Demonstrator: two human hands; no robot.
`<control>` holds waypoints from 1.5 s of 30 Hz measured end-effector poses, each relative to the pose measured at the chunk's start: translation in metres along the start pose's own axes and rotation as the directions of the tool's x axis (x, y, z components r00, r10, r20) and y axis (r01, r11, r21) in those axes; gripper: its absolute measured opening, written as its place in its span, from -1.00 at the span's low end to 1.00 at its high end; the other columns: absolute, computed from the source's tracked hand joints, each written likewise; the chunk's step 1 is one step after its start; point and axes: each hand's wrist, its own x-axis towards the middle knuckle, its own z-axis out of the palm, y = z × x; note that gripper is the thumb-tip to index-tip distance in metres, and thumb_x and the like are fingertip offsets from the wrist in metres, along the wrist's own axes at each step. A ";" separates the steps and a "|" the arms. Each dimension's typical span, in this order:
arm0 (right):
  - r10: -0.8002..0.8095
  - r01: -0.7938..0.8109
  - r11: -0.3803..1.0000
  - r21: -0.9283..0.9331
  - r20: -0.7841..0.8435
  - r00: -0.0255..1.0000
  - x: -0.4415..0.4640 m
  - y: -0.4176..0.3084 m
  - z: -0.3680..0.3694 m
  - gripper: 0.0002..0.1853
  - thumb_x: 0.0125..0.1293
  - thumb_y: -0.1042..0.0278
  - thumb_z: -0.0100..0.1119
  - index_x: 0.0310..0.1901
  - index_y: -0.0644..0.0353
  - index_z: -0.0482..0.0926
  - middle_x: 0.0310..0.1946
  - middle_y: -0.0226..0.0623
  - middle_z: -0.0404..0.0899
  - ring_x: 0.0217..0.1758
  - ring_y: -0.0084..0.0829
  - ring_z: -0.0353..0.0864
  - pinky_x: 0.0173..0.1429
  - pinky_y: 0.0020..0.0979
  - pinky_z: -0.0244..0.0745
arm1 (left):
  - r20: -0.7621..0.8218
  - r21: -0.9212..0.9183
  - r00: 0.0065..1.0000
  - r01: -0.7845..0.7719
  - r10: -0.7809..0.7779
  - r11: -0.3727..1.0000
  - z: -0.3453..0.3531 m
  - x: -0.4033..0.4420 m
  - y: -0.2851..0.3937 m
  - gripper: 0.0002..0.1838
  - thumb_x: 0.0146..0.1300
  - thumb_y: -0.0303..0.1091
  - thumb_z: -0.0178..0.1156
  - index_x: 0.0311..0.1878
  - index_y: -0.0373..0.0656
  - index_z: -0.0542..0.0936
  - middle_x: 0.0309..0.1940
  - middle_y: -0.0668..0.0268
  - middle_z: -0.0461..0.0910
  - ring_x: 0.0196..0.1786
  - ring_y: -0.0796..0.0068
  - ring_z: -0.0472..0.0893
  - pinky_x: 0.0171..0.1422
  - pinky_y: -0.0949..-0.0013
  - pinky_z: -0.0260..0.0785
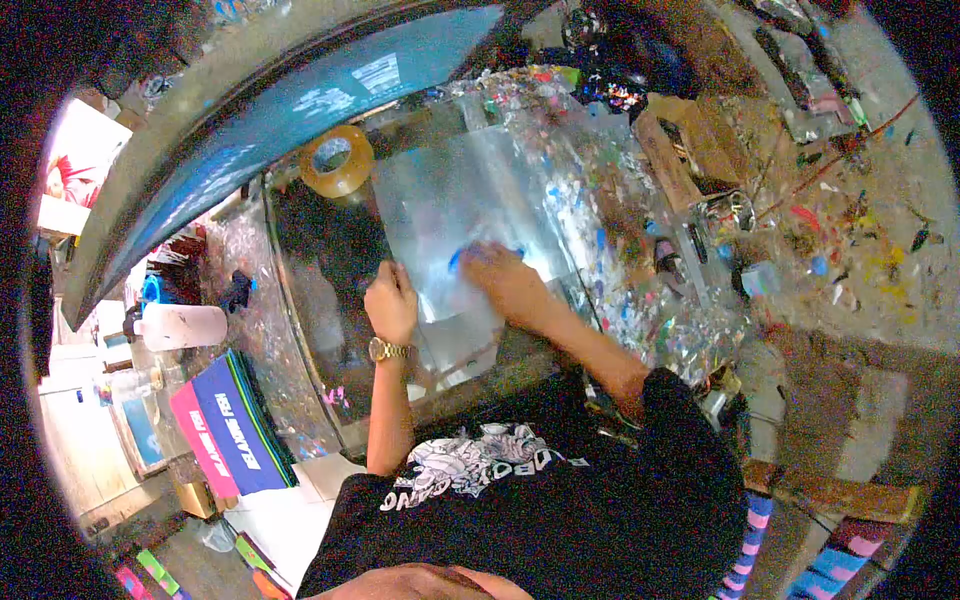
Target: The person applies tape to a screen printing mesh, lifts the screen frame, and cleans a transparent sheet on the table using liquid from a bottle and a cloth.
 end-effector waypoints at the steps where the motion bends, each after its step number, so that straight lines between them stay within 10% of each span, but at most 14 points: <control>1: 0.173 -0.172 0.985 0.019 -0.030 0.984 0.009 0.011 -0.008 -0.45 0.22 0.56 -0.01 0.30 0.19 0.43 0.35 -0.14 0.42 0.44 -0.03 0.34 0.48 -0.02 0.24 | 0.007 0.001 1.000 0.004 -0.004 1.000 0.000 -0.002 0.000 -0.78 0.42 -0.27 0.04 -0.28 -0.20 0.50 -0.48 -0.07 0.63 -0.38 -0.19 0.63 -0.33 -0.11 0.43; 3: 0.229 -0.233 0.972 0.014 -0.251 0.940 0.015 0.017 0.004 -0.43 0.20 0.48 0.04 0.30 0.28 0.40 0.31 -0.06 0.43 0.38 0.09 0.35 0.43 0.03 0.29 | 0.011 0.014 1.000 0.013 -0.013 1.000 -0.001 0.000 0.002 -0.77 0.43 -0.26 0.04 -0.30 -0.20 0.49 -0.48 -0.07 0.63 -0.38 -0.20 0.63 -0.32 -0.12 0.43; 6: 0.147 -0.131 0.972 -0.197 0.068 0.987 0.006 -0.038 0.046 -0.33 0.33 0.28 0.02 0.40 0.49 0.20 0.47 0.15 0.15 0.58 0.09 0.05 0.60 0.00 -0.03 | -0.020 0.004 1.000 0.015 -0.015 1.000 0.001 -0.001 0.002 -0.77 0.43 -0.26 0.04 -0.31 -0.21 0.49 -0.49 -0.07 0.63 -0.38 -0.19 0.64 -0.31 -0.12 0.43; 7: 0.089 -0.083 0.981 0.177 -0.027 0.996 -0.004 -0.062 0.033 -0.28 0.38 0.12 0.03 0.42 0.45 0.18 0.50 0.10 0.10 0.59 0.07 -0.01 0.61 0.00 -0.05 | -0.025 0.004 1.000 0.002 -0.002 1.000 0.003 -0.002 0.001 -0.77 0.43 -0.26 0.04 -0.31 -0.21 0.49 -0.49 -0.07 0.63 -0.38 -0.19 0.64 -0.31 -0.12 0.43; 13: 0.225 -0.224 0.974 0.016 -0.098 0.970 0.034 -0.013 0.027 -0.21 0.42 -0.08 0.00 0.42 0.46 0.18 0.49 0.10 0.12 0.59 0.08 0.01 0.61 -0.01 -0.06 | -0.023 0.003 1.000 -0.015 0.015 1.000 0.003 -0.002 -0.001 -0.78 0.42 -0.26 0.06 -0.28 -0.21 0.51 -0.49 -0.07 0.63 -0.40 -0.18 0.64 -0.32 -0.12 0.44; 15: 0.300 -0.290 0.954 0.076 -0.304 0.904 0.060 -0.007 0.037 -0.25 0.42 -0.05 0.01 0.40 0.46 0.23 0.48 0.09 0.17 0.56 0.10 0.07 0.60 -0.02 -0.02 | -0.013 -0.019 1.000 -0.004 0.004 1.000 0.003 -0.002 -0.001 -0.78 0.41 -0.26 0.06 -0.29 -0.21 0.52 -0.48 -0.07 0.64 -0.39 -0.17 0.64 -0.31 -0.11 0.44; 16: 0.110 -0.066 0.991 0.118 -0.416 0.903 0.060 -0.012 0.052 -0.30 0.42 0.01 0.01 0.38 0.46 0.27 0.45 0.10 0.23 0.52 0.09 0.19 0.56 -0.01 0.08 | -0.010 -0.038 1.000 0.005 -0.006 0.999 0.002 0.000 -0.001 -0.77 0.41 -0.26 0.07 -0.29 -0.21 0.53 -0.48 -0.07 0.64 -0.38 -0.17 0.64 -0.30 -0.10 0.44; 20: -0.168 0.177 0.984 0.016 -0.237 0.957 0.057 -0.010 0.051 -0.34 0.33 0.19 0.06 0.37 0.45 0.29 0.41 0.10 0.28 0.50 0.02 0.24 0.54 -0.02 0.13 | 0.025 -0.080 1.000 0.003 -0.001 0.997 -0.003 0.005 -0.005 -0.76 0.39 -0.25 0.10 -0.32 -0.21 0.55 -0.48 -0.04 0.64 -0.39 -0.14 0.65 -0.29 -0.07 0.42; 23: 0.121 -0.116 0.993 0.033 -0.245 0.962 0.100 0.040 0.032 -0.36 0.29 0.28 0.04 0.36 0.45 0.30 0.43 0.09 0.26 0.53 0.00 0.20 0.59 -0.05 0.06 | 0.045 -0.053 0.999 0.001 0.002 0.999 -0.007 0.005 -0.002 -0.76 0.38 -0.25 0.12 -0.32 -0.23 0.58 -0.51 -0.01 0.63 -0.41 -0.10 0.64 -0.31 -0.03 0.40; 26: -0.008 -0.012 0.996 -0.093 -0.210 0.978 0.104 0.035 0.045 -0.37 0.29 0.31 0.00 0.37 0.45 0.28 0.43 0.10 0.25 0.54 -0.02 0.18 0.61 -0.06 0.01 | 0.036 -0.100 0.999 0.036 -0.032 0.994 -0.007 0.004 0.000 -0.77 0.36 -0.26 0.13 -0.32 -0.24 0.58 -0.53 0.03 0.62 -0.42 -0.07 0.64 -0.33 0.01 0.38; 30: -0.122 0.173 0.963 0.208 -0.237 0.964 0.037 -0.030 0.040 -0.31 0.14 0.50 0.08 0.38 0.44 0.27 0.40 0.10 0.31 0.52 -0.04 0.24 0.59 -0.11 0.10 | 0.052 -0.104 0.997 0.057 -0.052 0.993 -0.009 0.006 0.003 -0.76 0.37 -0.26 0.12 -0.33 -0.24 0.57 -0.52 0.03 0.63 -0.40 -0.09 0.64 -0.31 -0.01 0.39; 41: 0.282 -0.289 0.945 0.156 0.064 0.957 -0.080 -0.047 -0.018 -0.28 0.11 0.62 0.11 0.40 0.17 0.33 0.45 -0.13 0.28 0.49 -0.16 0.30 0.50 -0.21 0.32 | -0.023 0.203 0.994 0.108 -0.105 0.973 0.005 0.012 0.025 -0.74 0.43 -0.23 0.01 -0.21 -0.27 0.49 -0.47 -0.13 0.64 -0.33 -0.23 0.65 -0.24 -0.14 0.48; 45: 0.108 -0.157 0.798 0.582 0.119 0.987 -0.060 -0.100 -0.002 -0.44 0.23 0.58 0.13 0.32 0.17 0.45 0.26 -0.14 0.52 0.34 -0.17 0.50 0.35 -0.26 0.47 | -0.046 0.176 0.980 0.198 -0.193 0.964 -0.007 0.013 0.046 -0.76 0.42 -0.23 0.05 -0.23 -0.24 0.45 -0.45 -0.11 0.64 -0.35 -0.31 0.62 -0.25 -0.16 0.44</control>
